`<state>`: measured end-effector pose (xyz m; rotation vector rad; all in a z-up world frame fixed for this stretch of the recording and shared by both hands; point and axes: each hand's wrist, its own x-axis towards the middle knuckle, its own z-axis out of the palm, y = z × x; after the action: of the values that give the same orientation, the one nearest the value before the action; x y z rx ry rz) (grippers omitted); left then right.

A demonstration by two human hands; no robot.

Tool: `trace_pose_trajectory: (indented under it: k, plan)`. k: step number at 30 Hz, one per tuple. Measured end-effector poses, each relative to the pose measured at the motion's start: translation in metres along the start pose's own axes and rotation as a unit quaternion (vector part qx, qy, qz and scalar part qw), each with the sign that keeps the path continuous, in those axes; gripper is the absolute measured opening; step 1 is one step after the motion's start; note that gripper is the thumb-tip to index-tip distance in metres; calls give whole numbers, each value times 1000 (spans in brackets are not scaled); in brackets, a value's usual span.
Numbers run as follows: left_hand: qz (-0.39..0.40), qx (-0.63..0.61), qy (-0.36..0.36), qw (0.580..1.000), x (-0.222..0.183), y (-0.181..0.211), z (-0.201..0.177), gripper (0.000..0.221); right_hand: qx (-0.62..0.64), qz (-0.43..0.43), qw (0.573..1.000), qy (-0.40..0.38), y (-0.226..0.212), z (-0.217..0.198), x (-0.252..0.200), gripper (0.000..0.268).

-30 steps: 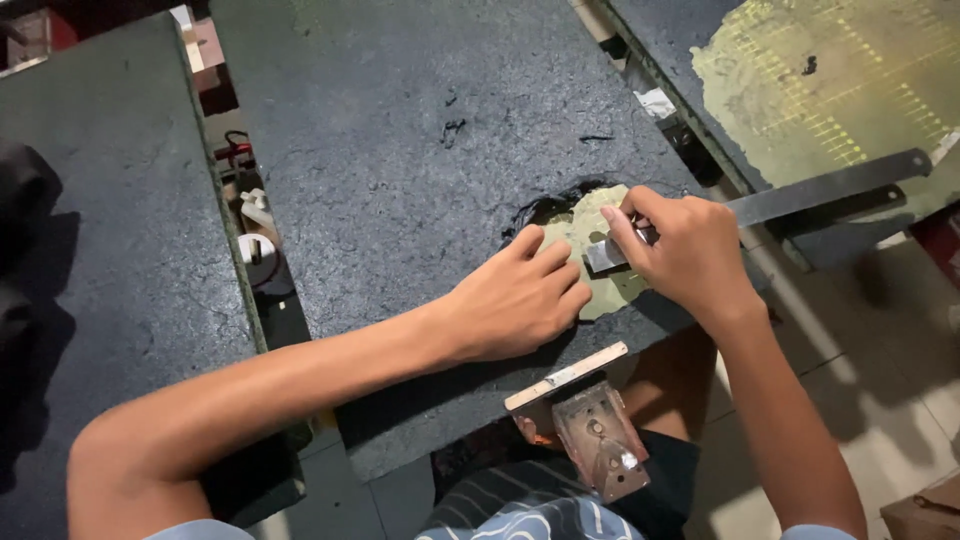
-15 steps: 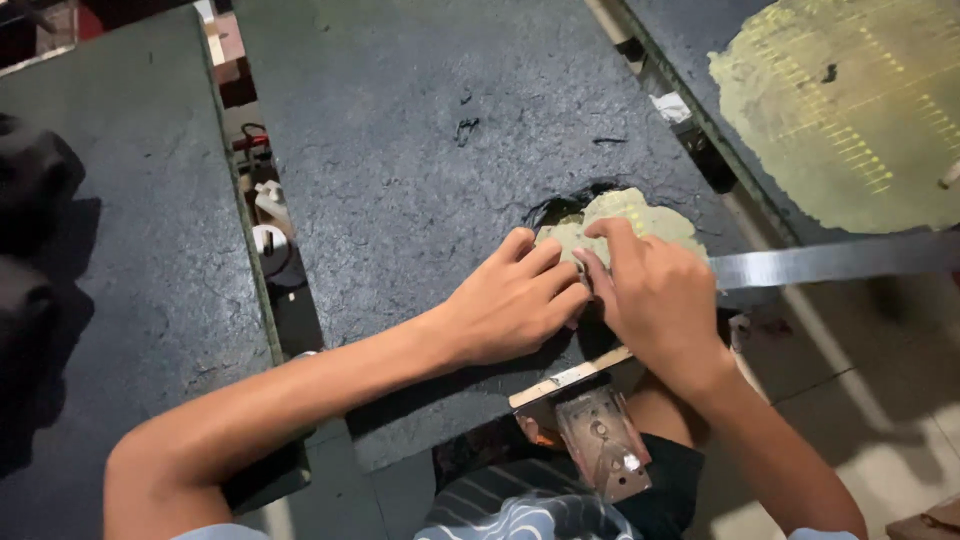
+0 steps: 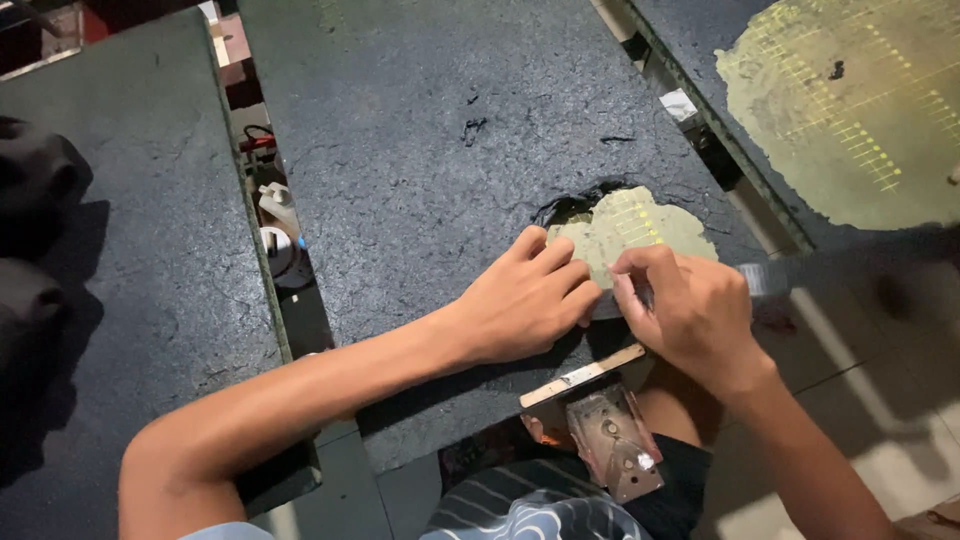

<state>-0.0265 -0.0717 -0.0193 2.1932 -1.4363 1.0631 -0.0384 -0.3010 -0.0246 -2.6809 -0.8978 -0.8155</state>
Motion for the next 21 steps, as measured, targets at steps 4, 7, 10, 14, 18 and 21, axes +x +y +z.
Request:
trace_pose_trajectory:
  k: [4,7,10,14,18,21]
  plan:
    - [-3,-2,0,1000,-3,-1,5,21,46,-50,998,11,2,-13,24,16]
    - [-16,-17,4,1000,-4,0,3,21,106,-80,991,9,6,-9,33,19]
    - [-18,-22,4,1000,-3,-1,3,20,120,-80,989,23,16,6,28,19]
    - [-32,-15,5,999,-4,1,2,23,143,-69,987,27,18,9,22,18]
    - [-44,-4,4,999,-3,3,1,23,161,-83,983,11,16,-2,23,18]
    - [-55,-10,10,998,-1,2,-4,22,150,-99,984,5,25,-6,24,19]
